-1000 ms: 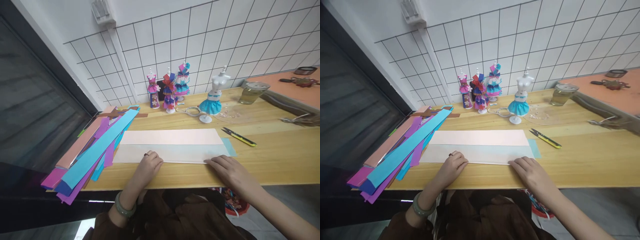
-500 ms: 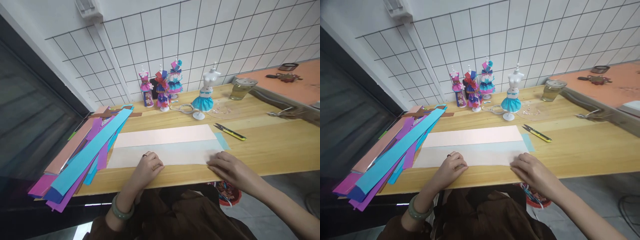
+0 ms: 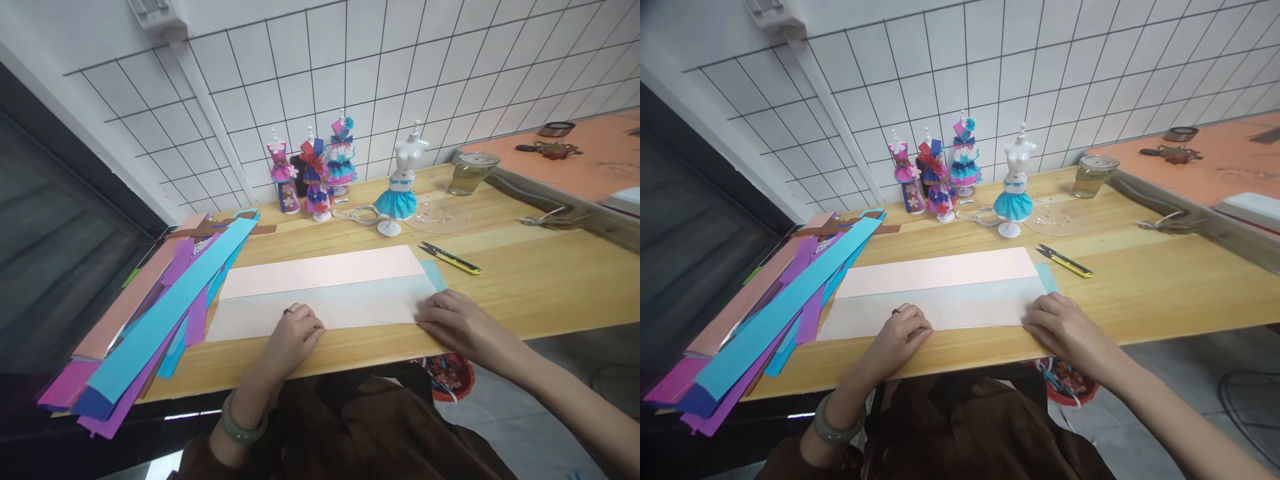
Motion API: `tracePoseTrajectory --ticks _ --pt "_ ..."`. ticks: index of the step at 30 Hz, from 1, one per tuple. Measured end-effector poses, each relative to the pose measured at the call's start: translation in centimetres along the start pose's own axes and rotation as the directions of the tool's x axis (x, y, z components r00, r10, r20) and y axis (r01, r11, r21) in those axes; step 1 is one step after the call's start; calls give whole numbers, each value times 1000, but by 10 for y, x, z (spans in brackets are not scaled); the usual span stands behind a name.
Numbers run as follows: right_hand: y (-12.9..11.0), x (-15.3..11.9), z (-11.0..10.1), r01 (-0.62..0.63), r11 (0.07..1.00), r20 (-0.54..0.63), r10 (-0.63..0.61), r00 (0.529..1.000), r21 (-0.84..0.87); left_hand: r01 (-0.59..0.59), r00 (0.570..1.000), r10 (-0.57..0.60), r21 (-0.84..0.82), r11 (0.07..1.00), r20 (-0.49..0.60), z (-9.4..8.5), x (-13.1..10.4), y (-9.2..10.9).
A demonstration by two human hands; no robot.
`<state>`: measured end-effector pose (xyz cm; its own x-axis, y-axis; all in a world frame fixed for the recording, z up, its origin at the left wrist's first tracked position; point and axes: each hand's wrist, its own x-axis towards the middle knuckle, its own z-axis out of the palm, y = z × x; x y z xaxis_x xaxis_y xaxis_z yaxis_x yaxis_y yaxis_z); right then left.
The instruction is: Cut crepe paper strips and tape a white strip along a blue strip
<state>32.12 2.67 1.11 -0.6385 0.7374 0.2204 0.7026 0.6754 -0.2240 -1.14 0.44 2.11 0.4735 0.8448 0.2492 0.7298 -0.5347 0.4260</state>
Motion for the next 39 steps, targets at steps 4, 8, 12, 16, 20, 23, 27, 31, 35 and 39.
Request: tracePoseTrajectory --ticks 4,8,12,16,20,23,27,31,35,39 --pt "6 -2 3 4 1000 4 -4 1000 26 2 1000 -2 -3 1000 4 2 1 -1" --pt "17 -5 9 -21 999 -7 21 1000 45 12 1000 -13 9 1000 16 2 3 -2" --pt "20 -7 8 -47 994 6 47 999 97 24 999 -24 1 1000 34 -1 6 0" --pt "16 -6 3 -81 986 6 81 997 145 48 998 -48 -3 999 42 -3 8 3" --pt "13 -4 -1 -109 980 9 109 994 168 67 996 -67 6 998 60 -2 10 1" --pt "16 -5 0 -122 981 17 120 993 153 70 996 -70 6 998 60 -1 9 0" --pt "23 -9 5 -107 987 8 107 994 117 70 997 -71 17 997 39 1 8 0" --pt "30 -13 13 -104 990 -37 108 993 94 68 997 -69 28 997 35 0 5 3" --pt "31 -12 13 -84 993 -95 92 991 89 71 997 -73 38 997 36 -2 5 4" --pt "27 -10 10 -77 995 -99 82 992 62 48 998 -50 62 997 32 -1 3 4"
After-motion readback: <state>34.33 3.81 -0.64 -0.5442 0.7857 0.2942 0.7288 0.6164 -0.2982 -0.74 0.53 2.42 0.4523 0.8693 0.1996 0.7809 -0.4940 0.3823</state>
